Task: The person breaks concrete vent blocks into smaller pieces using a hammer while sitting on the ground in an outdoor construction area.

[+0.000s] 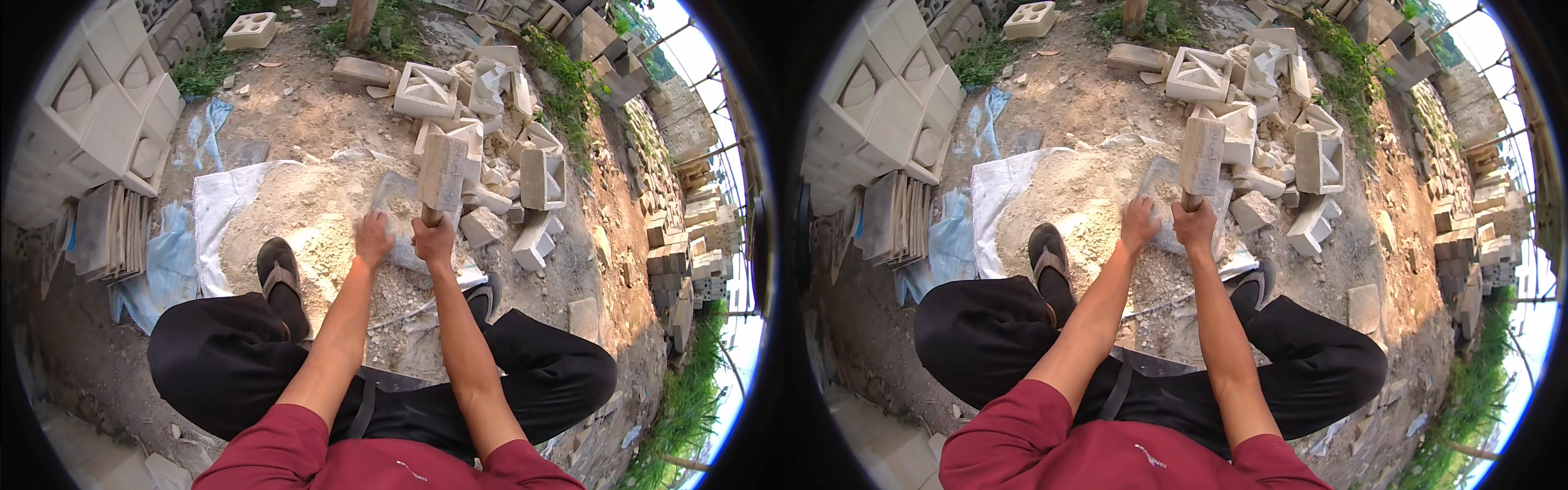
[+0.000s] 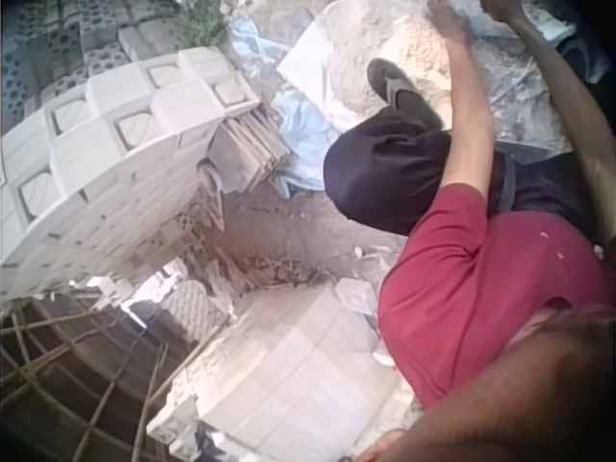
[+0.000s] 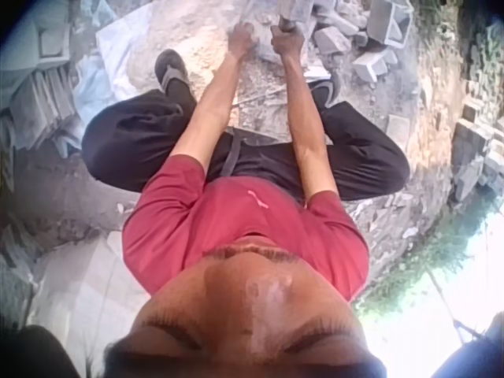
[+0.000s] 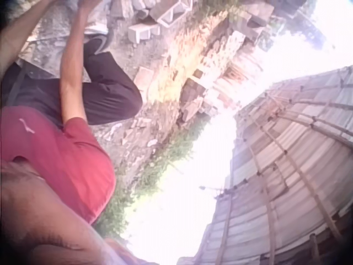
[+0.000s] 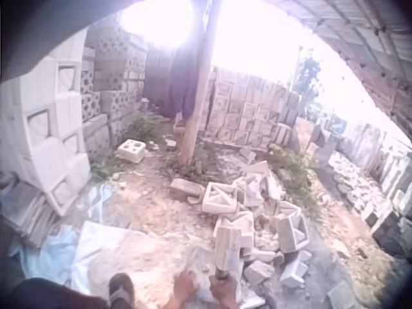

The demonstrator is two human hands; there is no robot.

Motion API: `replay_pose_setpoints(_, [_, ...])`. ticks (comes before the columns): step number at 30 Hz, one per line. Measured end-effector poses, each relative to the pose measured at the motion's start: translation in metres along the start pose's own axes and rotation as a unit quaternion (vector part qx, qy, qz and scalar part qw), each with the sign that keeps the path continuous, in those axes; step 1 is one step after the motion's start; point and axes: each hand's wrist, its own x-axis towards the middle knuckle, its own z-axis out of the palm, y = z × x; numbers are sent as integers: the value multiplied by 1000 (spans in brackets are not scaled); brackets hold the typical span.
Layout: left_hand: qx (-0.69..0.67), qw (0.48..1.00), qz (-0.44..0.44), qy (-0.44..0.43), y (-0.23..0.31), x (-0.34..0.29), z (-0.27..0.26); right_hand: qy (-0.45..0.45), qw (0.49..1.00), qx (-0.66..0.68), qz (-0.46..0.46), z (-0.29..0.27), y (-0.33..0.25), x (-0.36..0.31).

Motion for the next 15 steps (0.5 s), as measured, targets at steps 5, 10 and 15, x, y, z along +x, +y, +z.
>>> replay_pose_setpoints(5, [-35,998,7,44,17,9,3,-77,970,-223,56,-11,70,6])
replay_pose_setpoints(10, [-50,998,4,37,14,5,-1,-148,954,-227,128,-30,51,14])
replay_pose_setpoints(15, [-61,997,-6,44,-8,-4,-1,-107,981,-114,114,-14,-11,1])
